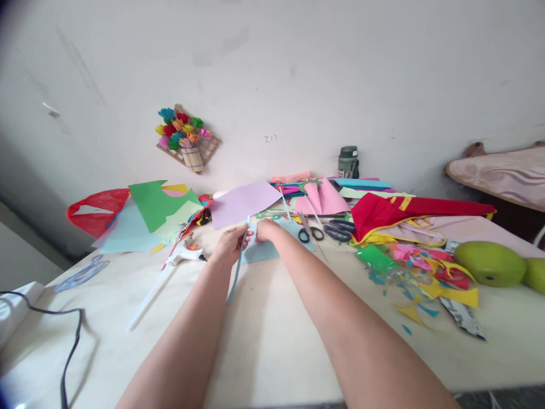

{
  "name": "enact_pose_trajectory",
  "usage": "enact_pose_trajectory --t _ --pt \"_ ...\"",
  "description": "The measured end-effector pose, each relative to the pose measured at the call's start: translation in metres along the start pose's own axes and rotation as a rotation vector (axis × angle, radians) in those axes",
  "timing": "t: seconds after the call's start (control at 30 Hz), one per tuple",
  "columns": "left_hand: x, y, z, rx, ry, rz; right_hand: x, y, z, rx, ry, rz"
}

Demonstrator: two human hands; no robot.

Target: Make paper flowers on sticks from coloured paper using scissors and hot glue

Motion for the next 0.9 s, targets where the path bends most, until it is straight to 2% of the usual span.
enact_pose_trajectory --t 0.1,0.17,0.27,0.43,0.63,0.9 --pt "0.001 0.000 0.000 -0.015 -0.006 -0.022 0.002 0.001 0.008 -0.128 0.056 0.017" --pt "0.003 0.000 0.001 -0.027 -0.004 -0.045 0.008 -0.002 0.017 -0.306 0.103 0.069" --pt "0.004 0.000 0.000 -0.052 -0.015 -0.091 0.020 -0.001 0.032 -0.533 0.169 0.081" --pt "0.006 -0.001 -0.008 -0.131 -0.078 -0.148 0.040 0.000 0.045 -0.884 0.207 0.144" --pt "0.010 -0.001 -0.017 -0.210 -0.140 -0.194 0.046 -0.006 0.046 -1.007 0.207 0.223" --pt "0.011 0.000 -0.018 -0.246 -0.130 -0.164 0.051 -0.006 0.052 -1.162 0.309 0.220"
Point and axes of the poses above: each hand's wrist, its own x-axis away from the middle knuckle, its own y-axis out of the palm, z = x × y, the point moved 7 cm from there along -x, towards the middle knuckle, and after that the axes turned 9 degrees about x, right-handed, at the moved point
